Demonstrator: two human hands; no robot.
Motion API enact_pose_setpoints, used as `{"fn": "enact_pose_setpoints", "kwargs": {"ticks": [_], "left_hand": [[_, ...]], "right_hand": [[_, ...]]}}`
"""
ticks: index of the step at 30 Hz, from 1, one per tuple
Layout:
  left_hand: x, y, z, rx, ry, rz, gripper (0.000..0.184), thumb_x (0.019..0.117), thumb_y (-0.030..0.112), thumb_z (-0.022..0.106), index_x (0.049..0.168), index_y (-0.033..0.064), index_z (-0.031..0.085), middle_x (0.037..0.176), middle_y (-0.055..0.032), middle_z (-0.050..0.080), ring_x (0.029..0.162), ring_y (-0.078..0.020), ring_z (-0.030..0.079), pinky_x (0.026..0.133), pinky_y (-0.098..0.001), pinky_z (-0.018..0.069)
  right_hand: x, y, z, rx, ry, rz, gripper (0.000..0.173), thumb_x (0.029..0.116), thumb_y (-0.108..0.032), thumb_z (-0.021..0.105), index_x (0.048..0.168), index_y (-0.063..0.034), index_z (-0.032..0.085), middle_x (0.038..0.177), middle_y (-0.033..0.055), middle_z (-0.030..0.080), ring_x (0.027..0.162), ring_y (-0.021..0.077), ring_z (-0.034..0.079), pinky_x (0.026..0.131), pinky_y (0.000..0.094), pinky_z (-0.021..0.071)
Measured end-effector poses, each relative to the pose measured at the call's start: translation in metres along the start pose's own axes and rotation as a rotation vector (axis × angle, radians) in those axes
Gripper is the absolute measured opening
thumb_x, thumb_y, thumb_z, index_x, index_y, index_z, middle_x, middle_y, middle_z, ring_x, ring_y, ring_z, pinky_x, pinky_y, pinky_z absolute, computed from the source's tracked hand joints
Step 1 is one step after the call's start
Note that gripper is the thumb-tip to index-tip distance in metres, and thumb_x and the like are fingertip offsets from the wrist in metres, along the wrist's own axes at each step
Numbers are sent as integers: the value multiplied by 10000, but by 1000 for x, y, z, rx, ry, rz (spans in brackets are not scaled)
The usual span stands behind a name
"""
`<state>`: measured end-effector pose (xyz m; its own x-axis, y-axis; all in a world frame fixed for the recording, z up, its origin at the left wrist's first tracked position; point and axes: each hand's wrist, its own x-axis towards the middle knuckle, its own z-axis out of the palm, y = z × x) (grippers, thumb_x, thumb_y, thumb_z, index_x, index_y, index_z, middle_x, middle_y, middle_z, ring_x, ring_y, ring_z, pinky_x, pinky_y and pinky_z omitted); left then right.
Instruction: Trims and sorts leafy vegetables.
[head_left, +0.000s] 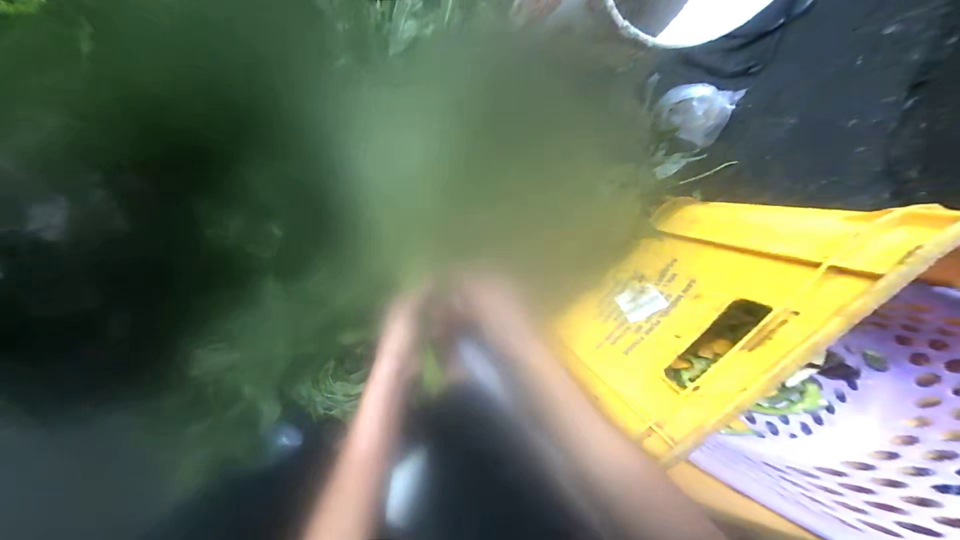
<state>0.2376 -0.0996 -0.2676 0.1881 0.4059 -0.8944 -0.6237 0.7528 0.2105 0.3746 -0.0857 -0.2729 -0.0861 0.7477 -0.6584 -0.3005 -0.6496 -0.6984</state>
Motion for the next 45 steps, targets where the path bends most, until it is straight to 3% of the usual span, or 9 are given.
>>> {"fn": "enact_pose_setpoints", "kwargs": {"ticks": [11, 15, 20, 23, 27, 31, 35, 38, 45], "left_hand": [[-4, 1, 14, 45, 80, 17, 245, 1096, 172, 463, 994, 3, 608, 717, -71, 616, 543, -85, 564, 468, -193, 468], [-5, 5, 10, 221, 79, 56, 288, 1106, 197, 446, 1008, -10, 622, 742, -68, 637, 521, -57, 511, 450, -174, 405], [-5, -10, 1, 456, 91, 411, 206, 1060, 129, 523, 1163, -30, 606, 706, -41, 644, 530, -55, 524, 516, -209, 463], [-12, -18, 1, 542, 71, 599, 212, 1061, 101, 503, 1154, -72, 583, 710, -27, 657, 508, -60, 548, 495, -221, 504], [-25, -15, 2, 450, -9, 618, 210, 1069, 85, 494, 1119, -101, 578, 780, -84, 709, 497, -68, 570, 471, -213, 511], [-23, -3, -10, 385, -10, 426, 289, 1090, 184, 438, 1099, -68, 579, 878, -131, 741, 497, -68, 571, 455, -203, 481], [-14, 2, -20, 360, 31, 213, 385, 1104, 262, 387, 1102, -44, 621, 820, -114, 721, 486, -86, 564, 443, -218, 481], [-12, -3, -21, 373, 35, 217, 353, 1103, 247, 417, 1138, -52, 600, 855, -119, 723, 502, -91, 575, 459, -226, 493], [-16, -1, -18, 247, 1, 157, 333, 1119, 243, 383, 1128, -27, 577, 842, -115, 708, 475, -70, 523, 438, -207, 455]], "right_hand": [[-6, 2, -2, 144, -33, 25, 130, 969, -149, 650, 864, -123, 722, 684, -14, 664, 567, 35, 602, 583, 195, 547], [0, 8, -18, 407, 71, 92, 229, 1026, -285, 554, 1101, -109, 681, 992, 83, 711, 721, 131, 669, 591, 263, 566], [-5, -4, -21, 40, -17, 291, 434, 1109, -370, 364, 1345, -82, 587, 1148, 104, 719, 899, 199, 713, 658, 320, 595], [-7, -14, -15, 9, -138, 133, 427, 1056, -358, 479, 1369, -93, 598, 1233, 55, 696, 1044, 175, 688, 894, 352, 591], [6, -38, 0, -626, 69, -146, 269, 1025, -357, 605, 947, -115, 696, 768, -23, 671, 662, 81, 642, 610, 277, 559], [19, -61, 9, -1332, 262, -376, 472, 1036, -460, 563, 814, -67, 700, 639, 113, 628, 556, 296, 630, 494, 515, 487], [45, -58, 23, -1140, 199, -533, 205, 1024, -297, 618, 1044, -120, 719, 798, 35, 701, 629, 164, 660, 563, 389, 554], [78, -51, 42, -1014, 222, -311, 294, 1006, -438, 617, 1047, -186, 763, 847, -23, 751, 728, 125, 709, 682, 413, 585], [93, -34, 43, -181, 157, 75, 239, 1008, -280, 669, 1112, -65, 675, 895, 58, 725, 545, 104, 585, 454, 236, 473]]}}
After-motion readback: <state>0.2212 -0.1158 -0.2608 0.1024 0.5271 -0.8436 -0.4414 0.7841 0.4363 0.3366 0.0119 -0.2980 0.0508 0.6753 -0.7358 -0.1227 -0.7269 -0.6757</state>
